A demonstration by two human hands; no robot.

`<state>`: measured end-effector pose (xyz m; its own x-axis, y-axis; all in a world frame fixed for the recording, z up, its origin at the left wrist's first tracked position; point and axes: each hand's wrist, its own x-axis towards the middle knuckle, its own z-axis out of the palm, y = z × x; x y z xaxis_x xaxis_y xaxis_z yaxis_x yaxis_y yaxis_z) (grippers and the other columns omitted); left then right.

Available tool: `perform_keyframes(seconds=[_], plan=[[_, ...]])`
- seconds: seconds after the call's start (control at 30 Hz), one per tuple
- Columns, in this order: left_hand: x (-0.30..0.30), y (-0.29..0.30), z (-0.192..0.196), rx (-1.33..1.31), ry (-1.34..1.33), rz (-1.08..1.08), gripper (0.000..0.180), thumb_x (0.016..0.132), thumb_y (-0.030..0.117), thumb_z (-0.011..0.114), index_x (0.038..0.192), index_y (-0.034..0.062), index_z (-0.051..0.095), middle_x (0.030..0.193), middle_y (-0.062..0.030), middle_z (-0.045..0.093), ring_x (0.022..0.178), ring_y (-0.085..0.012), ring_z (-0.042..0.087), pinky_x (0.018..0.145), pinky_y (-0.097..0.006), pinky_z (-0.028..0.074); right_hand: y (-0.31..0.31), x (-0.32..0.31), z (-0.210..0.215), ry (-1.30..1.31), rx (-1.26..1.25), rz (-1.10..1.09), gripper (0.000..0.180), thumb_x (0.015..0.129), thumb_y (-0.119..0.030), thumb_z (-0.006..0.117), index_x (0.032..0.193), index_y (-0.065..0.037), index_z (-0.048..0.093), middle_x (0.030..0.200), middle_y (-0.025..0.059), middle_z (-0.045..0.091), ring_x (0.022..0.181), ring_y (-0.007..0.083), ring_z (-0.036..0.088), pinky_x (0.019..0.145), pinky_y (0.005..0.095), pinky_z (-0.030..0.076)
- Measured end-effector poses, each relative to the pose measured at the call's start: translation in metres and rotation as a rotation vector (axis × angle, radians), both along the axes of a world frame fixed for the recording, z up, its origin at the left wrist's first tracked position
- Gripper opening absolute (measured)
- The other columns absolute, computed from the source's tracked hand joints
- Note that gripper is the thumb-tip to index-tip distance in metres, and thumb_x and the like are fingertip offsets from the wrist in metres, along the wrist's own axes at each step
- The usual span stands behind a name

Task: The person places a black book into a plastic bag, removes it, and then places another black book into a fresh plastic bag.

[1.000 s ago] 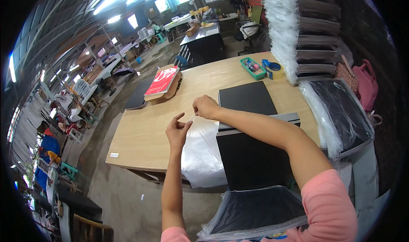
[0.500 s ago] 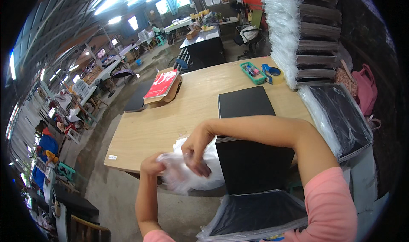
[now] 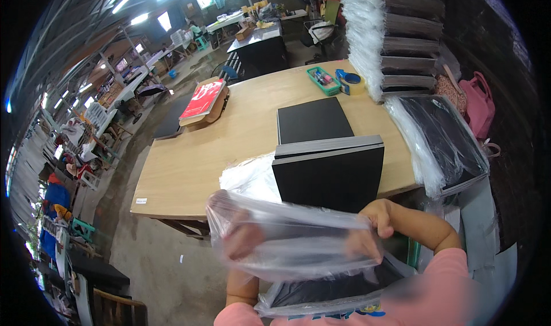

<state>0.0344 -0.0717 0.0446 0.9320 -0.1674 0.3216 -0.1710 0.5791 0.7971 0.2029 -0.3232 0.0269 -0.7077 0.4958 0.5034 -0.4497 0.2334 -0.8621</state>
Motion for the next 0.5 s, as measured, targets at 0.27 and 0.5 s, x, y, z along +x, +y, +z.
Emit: perform_keyframes(seconds=[0.27,0.5], plan=[[0.028,0.0,0.0,0.664,0.077,0.635,0.023,0.07,0.009,0.074,0.082,0.0007,0.056,0.063,-0.0014,0.049,0.062,-0.0137,0.047,0.058,-0.024,0.036,-0.104,-0.007,-0.017,0.654,-0.286,-1.544,0.015,0.072,-0.004,0.059,0.084,0.001,0.066,0.073,0.0101,0.057,0.056,0.0189,0.052,0.054,0.03,0.043],[0.037,-0.037,0.038,1.722,-0.271,1.175,0.051,0.066,0.001,0.068,0.114,0.0201,0.065,0.085,-0.0087,0.044,0.064,-0.0205,0.05,0.052,-0.03,0.043,-0.067,-0.001,0.044,-0.582,0.166,-2.738,0.02,0.071,0.003,0.058,0.089,0.001,0.068,0.073,0.0087,0.056,0.059,0.0159,0.051,0.054,0.0263,0.04]])
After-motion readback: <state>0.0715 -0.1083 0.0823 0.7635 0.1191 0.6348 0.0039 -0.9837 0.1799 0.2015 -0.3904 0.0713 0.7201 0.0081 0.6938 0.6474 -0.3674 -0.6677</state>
